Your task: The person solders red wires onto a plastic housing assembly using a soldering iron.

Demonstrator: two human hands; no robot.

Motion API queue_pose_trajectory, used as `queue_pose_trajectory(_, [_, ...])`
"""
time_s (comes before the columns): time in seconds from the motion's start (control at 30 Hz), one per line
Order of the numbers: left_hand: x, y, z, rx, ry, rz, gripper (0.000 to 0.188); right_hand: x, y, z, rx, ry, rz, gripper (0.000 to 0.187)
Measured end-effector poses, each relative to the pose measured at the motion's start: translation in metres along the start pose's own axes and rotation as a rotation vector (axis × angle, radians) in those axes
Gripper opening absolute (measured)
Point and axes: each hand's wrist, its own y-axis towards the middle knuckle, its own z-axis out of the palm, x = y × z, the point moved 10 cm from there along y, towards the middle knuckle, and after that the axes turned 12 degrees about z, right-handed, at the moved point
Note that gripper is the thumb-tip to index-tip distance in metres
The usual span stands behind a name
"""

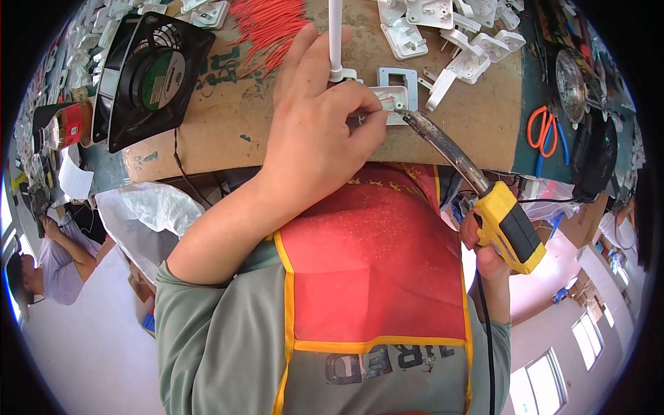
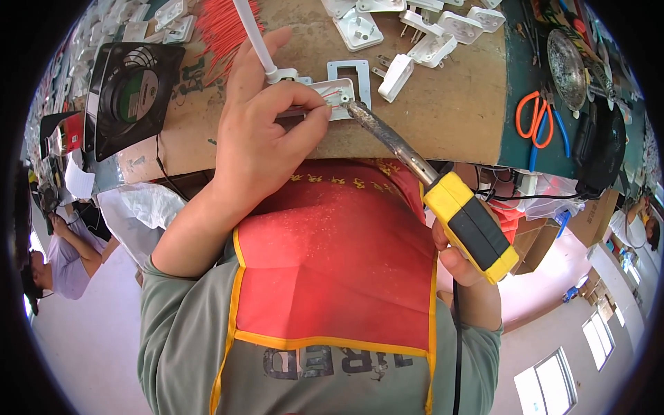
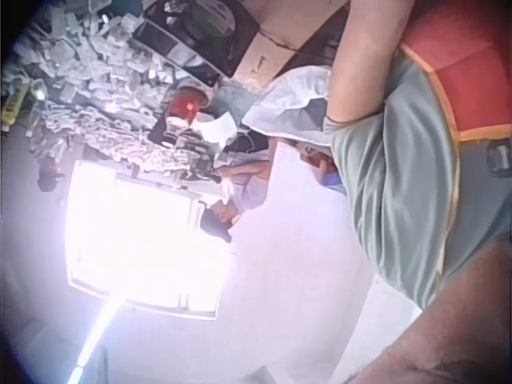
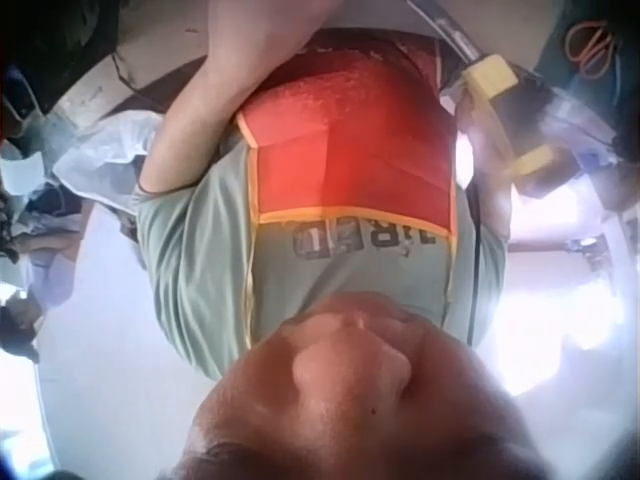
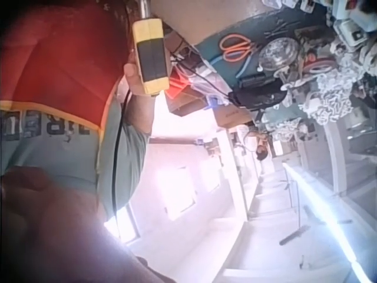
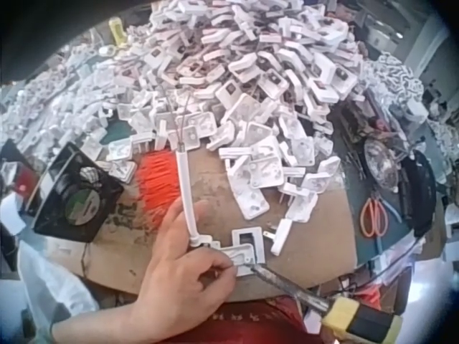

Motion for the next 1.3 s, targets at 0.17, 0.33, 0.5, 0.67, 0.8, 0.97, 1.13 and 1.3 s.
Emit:
queue_pose_trajectory(0.17, [-0.0001, -0.0002, 0.0002, -0.01, -0.025, 0.007, 0.008, 0.0015, 0.0012, -0.0017, -0.085, 0.051, 0.005, 0.049])
queue_pose_trajectory(0.33, [0.0001, 0.0006, 0.0002, -0.01, -0.03, 0.01, 0.009, -0.0021, 0.0006, -0.0052, -0.047, -0.073, -0.032, 0.047])
queue_pose_trajectory(0.5, [0.0007, 0.0005, 0.0007, -0.011, -0.031, 0.007, 0.009, -0.0018, 0.0005, -0.0028, -0.035, -0.096, -0.032, 0.047])
queue_pose_trajectory(0.67, [-0.0002, 0.0007, 0.0006, -0.005, -0.02, 0.012, 0.009, -0.0023, 0.0006, -0.0011, -0.067, 0.067, 0.028, 0.051])
queue_pose_trajectory(0.8, [0.0, 0.0004, 0.0005, -0.009, -0.02, 0.013, 0.009, -0.0004, 0.0009, -0.0001, -0.056, 0.088, 0.021, 0.052])
queue_pose_trajectory(0.97, [-0.0005, 0.0013, 0.0002, -0.012, -0.017, 0.017, 0.009, -0.0026, -0.0006, -0.0031, -0.072, -0.013, -0.012, 0.051])
queue_pose_trajectory(1.13, [-0.0007, 0.0018, 0.0003, -0.011, -0.022, 0.021, 0.009, -0.0047, -0.0011, -0.0033, -0.054, -0.035, -0.01, 0.053])
queue_pose_trajectory(1.3, [-0.0008, 0.0022, 0.0007, -0.011, -0.021, 0.021, 0.008, -0.0038, -0.0015, -0.0033, -0.069, -0.01, -0.017, 0.054])
